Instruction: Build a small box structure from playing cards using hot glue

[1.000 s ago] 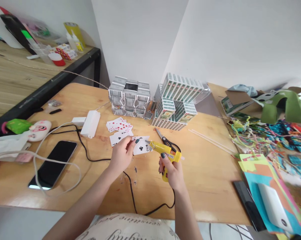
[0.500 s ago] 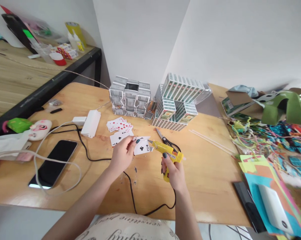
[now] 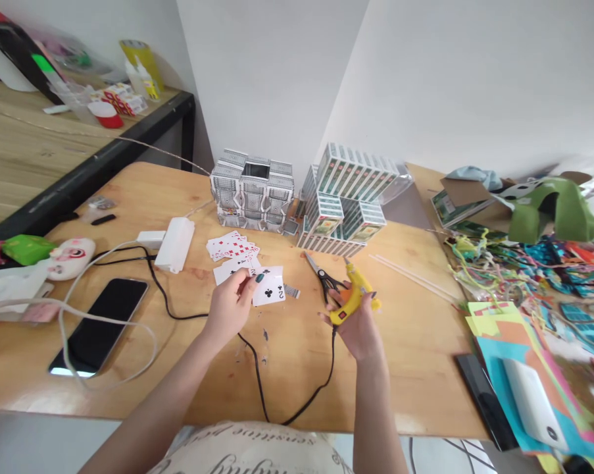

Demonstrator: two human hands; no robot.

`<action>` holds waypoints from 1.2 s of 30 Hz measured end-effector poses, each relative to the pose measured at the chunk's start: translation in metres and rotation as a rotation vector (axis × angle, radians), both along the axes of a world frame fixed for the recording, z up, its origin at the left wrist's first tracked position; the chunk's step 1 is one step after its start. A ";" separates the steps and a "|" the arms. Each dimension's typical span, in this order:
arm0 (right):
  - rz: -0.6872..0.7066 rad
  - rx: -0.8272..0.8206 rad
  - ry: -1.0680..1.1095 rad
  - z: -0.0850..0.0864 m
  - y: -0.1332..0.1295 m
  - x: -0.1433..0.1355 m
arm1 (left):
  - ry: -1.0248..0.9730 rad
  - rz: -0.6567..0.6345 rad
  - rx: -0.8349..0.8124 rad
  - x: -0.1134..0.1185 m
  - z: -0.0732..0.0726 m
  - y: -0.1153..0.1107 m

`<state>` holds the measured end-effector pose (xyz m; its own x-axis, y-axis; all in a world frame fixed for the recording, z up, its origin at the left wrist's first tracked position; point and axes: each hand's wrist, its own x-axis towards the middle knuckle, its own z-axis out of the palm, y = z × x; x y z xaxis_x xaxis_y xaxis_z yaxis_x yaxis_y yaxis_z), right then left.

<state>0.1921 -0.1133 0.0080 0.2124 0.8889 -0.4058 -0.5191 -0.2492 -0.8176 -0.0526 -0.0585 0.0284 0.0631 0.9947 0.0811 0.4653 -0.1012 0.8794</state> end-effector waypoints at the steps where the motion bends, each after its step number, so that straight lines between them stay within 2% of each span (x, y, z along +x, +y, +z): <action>1: -0.033 -0.003 0.003 -0.004 0.001 0.012 | 0.001 0.004 -0.003 -0.002 -0.003 0.001; 4: -0.100 -0.052 -0.084 -0.018 0.003 0.047 | 0.028 0.026 -0.009 -0.008 -0.012 0.002; 6: -0.184 -0.061 -0.219 -0.029 0.002 0.064 | 0.034 0.029 -0.022 -0.011 -0.017 0.002; 10: -0.199 -0.208 -0.651 -0.044 -0.005 0.085 | 0.039 0.017 -0.053 -0.012 -0.022 0.001; 12: -0.185 -0.317 -0.875 -0.044 -0.008 0.092 | 0.055 0.020 -0.056 -0.011 -0.022 0.001; 14: -0.161 -0.437 -1.196 -0.040 -0.009 0.094 | 0.066 0.015 -0.053 -0.011 -0.022 0.001; 16: -0.132 -0.482 -1.487 -0.033 -0.005 0.086 | 0.074 0.004 -0.050 -0.009 -0.022 0.002; 18: -0.102 -0.373 -1.581 -0.026 0.003 0.066 | 0.078 -0.003 -0.049 -0.008 -0.021 0.002; 20: -0.006 -0.180 -1.560 -0.021 0.014 0.035 | 0.080 -0.009 -0.045 -0.006 -0.020 0.003; 22: 0.204 0.027 -1.472 -0.018 0.024 -0.001 | 0.086 -0.013 -0.037 -0.005 -0.019 0.003; 24: 0.401 0.131 -1.415 -0.018 0.033 -0.032 | 0.097 -0.016 -0.029 -0.005 -0.017 0.003; 26: 0.580 0.134 -1.488 -0.018 0.041 -0.054 | 0.102 -0.016 -0.026 -0.007 -0.017 0.003; 29: 0.759 0.033 -1.637 -0.018 0.050 -0.069 | 0.098 -0.011 -0.032 -0.011 -0.017 0.002; 32: 0.822 -0.036 -1.685 -0.019 0.058 -0.073 | 0.105 0.001 -0.039 -0.014 -0.017 0.001; 36: 0.838 -0.011 -1.659 -0.022 0.064 -0.072 | 0.118 0.002 -0.040 -0.015 -0.019 0.001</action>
<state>0.1206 -0.0496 -0.0142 -0.0899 0.9575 -0.2739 0.9558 0.0057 -0.2940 -0.0672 -0.0580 0.0091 0.0676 0.9971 0.0336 0.5663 -0.0660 0.8215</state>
